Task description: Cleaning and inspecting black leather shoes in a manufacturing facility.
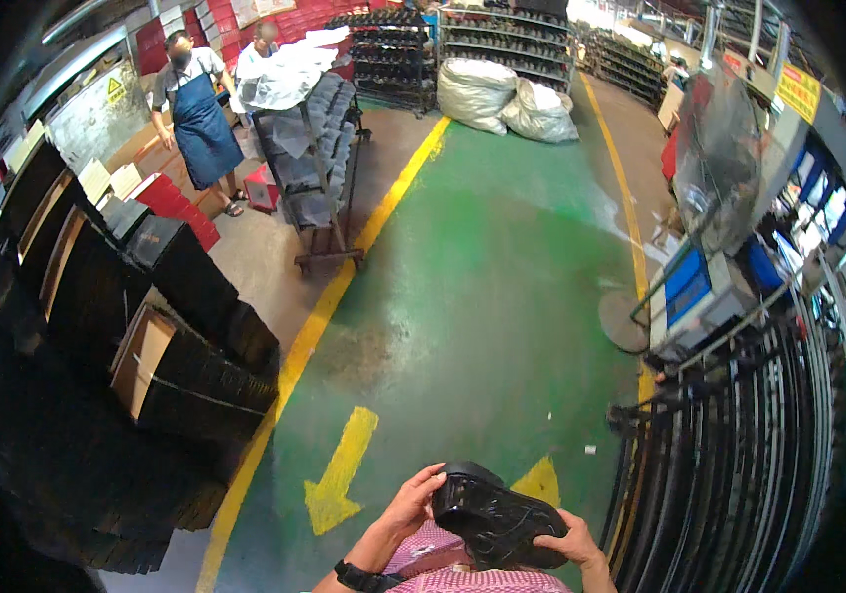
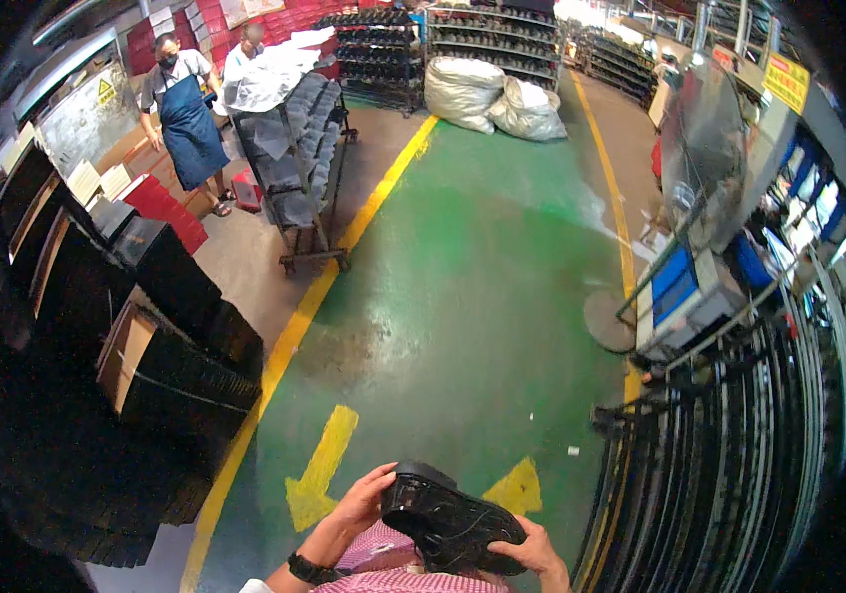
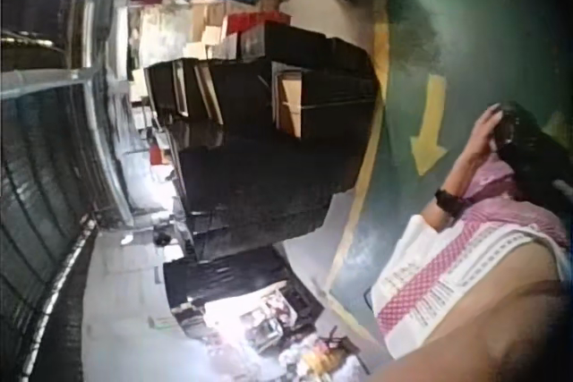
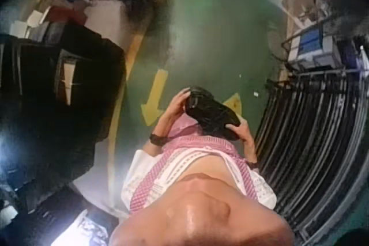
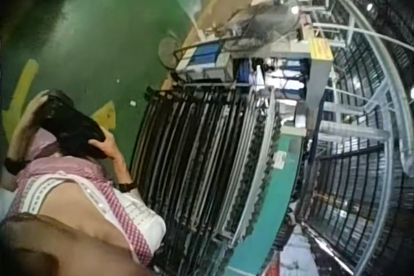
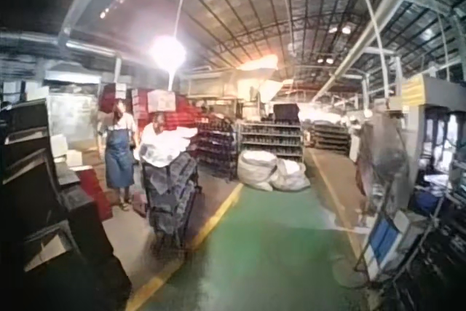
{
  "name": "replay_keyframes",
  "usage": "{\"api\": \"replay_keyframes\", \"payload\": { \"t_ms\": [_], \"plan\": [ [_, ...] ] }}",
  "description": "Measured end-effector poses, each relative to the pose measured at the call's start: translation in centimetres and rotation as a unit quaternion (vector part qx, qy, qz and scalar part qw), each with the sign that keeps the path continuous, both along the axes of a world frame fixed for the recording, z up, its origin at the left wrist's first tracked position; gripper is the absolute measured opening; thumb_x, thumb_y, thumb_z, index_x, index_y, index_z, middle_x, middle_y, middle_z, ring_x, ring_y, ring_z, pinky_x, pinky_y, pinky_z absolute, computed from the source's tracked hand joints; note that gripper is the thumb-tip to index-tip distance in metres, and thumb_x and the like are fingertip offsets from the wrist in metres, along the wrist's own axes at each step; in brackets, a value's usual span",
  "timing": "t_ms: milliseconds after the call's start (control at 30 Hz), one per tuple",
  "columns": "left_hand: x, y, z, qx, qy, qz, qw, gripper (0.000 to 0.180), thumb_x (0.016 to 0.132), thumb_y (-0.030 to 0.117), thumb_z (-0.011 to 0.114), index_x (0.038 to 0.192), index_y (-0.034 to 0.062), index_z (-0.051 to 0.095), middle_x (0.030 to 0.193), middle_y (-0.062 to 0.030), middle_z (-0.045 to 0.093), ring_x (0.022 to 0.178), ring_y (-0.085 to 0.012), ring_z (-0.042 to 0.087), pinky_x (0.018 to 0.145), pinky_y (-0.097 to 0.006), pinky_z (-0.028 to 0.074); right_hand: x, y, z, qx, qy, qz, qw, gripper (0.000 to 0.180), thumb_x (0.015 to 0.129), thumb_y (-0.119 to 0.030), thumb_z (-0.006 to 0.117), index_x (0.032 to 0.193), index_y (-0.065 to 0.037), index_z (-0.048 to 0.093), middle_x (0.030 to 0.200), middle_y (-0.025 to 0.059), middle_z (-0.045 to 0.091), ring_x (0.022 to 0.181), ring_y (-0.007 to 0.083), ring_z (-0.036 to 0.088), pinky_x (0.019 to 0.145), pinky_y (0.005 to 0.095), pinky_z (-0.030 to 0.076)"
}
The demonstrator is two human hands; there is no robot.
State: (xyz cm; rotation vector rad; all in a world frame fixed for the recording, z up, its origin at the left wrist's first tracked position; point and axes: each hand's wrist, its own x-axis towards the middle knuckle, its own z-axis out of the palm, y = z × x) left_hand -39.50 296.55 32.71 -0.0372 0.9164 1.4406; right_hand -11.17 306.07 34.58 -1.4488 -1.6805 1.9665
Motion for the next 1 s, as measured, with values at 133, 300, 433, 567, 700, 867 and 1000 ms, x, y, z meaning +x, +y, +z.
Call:
{"api": "replay_keyframes", "payload": {
  "t_ms": [133, 300, 433, 567, 700, 867, 1000],
  "plan": [
    [-4.8, 10.3, 1.5, -0.025, 0.060, -0.068, 0.996, 0.036, 0.088, 0.023, 0.054, 0.121, 0.0085, 0.048, 0.095, -0.0017, 0.059, 0.072, -0.0076, 0.058, 0.052, -0.019, 0.048, -4.2, 8.4, 0.8, -0.011, 0.046, -0.022, 0.999, 0.055, 0.061, -0.010, 0.080, 0.109, 0.003, 0.055, 0.096, 0.0053, 0.062, 0.084, 0.0129, 0.057, 0.077, 0.0279, 0.047],
    [-8.5, 22.2, 1.8, -0.022, 0.144, -0.123, 0.982, 0.043, 0.088, 0.042, 0.049, 0.123, 0.0169, 0.048, 0.099, 0.0029, 0.056, 0.086, -0.0089, 0.051, 0.055, -0.026, 0.043, -7.4, 17.5, 0.8, 0.031, 0.070, -0.060, 0.995, 0.057, 0.062, -0.010, 0.078, 0.111, 0.004, 0.053, 0.100, 0.0047, 0.061, 0.086, 0.0136, 0.056, 0.081, 0.0286, 0.046],
    [-11.0, 33.0, 0.8, 0.025, 0.232, -0.117, 0.965, 0.043, 0.090, 0.041, 0.046, 0.125, 0.0162, 0.047, 0.105, 0.0015, 0.055, 0.092, -0.0106, 0.051, 0.058, -0.026, 0.044, -10.7, 27.4, 0.5, 0.095, 0.048, -0.041, 0.993, 0.053, 0.062, -0.007, 0.073, 0.111, 0.003, 0.054, 0.099, 0.0043, 0.061, 0.089, 0.0126, 0.055, 0.083, 0.0287, 0.044],
    [-14.0, 44.2, 4.3, 0.058, 0.233, -0.137, 0.961, 0.046, 0.091, 0.037, 0.045, 0.130, 0.0147, 0.041, 0.113, -0.0019, 0.053, 0.099, -0.0126, 0.051, 0.069, -0.029, 0.049, -13.2, 39.4, -0.3, 0.108, 0.044, -0.042, 0.992, 0.053, 0.061, -0.007, 0.074, 0.109, 0.002, 0.055, 0.095, 0.0042, 0.062, 0.087, 0.0107, 0.055, 0.082, 0.0269, 0.044],
    [-16.2, 55.6, 6.1, 0.094, 0.131, -0.146, 0.976, 0.064, 0.086, 0.030, 0.053, 0.137, 0.0045, 0.026, 0.126, -0.0120, 0.044, 0.114, -0.0187, 0.046, 0.097, -0.031, 0.036, -14.9, 51.6, 0.2, 0.104, 0.050, -0.046, 0.992, 0.057, 0.060, -0.010, 0.078, 0.110, 0.002, 0.054, 0.094, 0.0040, 0.063, 0.085, 0.0104, 0.056, 0.080, 0.0257, 0.045],
    [-18.4, 66.6, 7.1, 0.076, 0.176, -0.144, 0.971, 0.074, 0.076, 0.021, 0.065, 0.137, 0.0047, 0.027, 0.124, -0.0111, 0.045, 0.112, -0.0189, 0.046, 0.097, -0.030, 0.035, -16.9, 63.3, 2.7, 0.059, 0.056, -0.040, 0.996, 0.057, 0.060, -0.010, 0.078, 0.110, 0.003, 0.054, 0.097, 0.0052, 0.063, 0.088, 0.0106, 0.056, 0.082, 0.0265, 0.045],
    [-20.6, 73.7, 7.5, 0.076, 0.178, -0.131, 0.972, 0.073, 0.075, 0.009, 0.068, 0.136, 0.0052, 0.030, 0.120, -0.0081, 0.046, 0.109, -0.0155, 0.046, 0.096, -0.029, 0.035, -19.1, 71.6, 2.7, 0.073, 0.048, -0.005, 0.996, 0.060, 0.060, -0.010, 0.079, 0.113, 0.003, 0.053, 0.099, 0.0055, 0.063, 0.089, 0.0108, 0.056, 0.082, 0.0265, 0.045]
  ]
}}
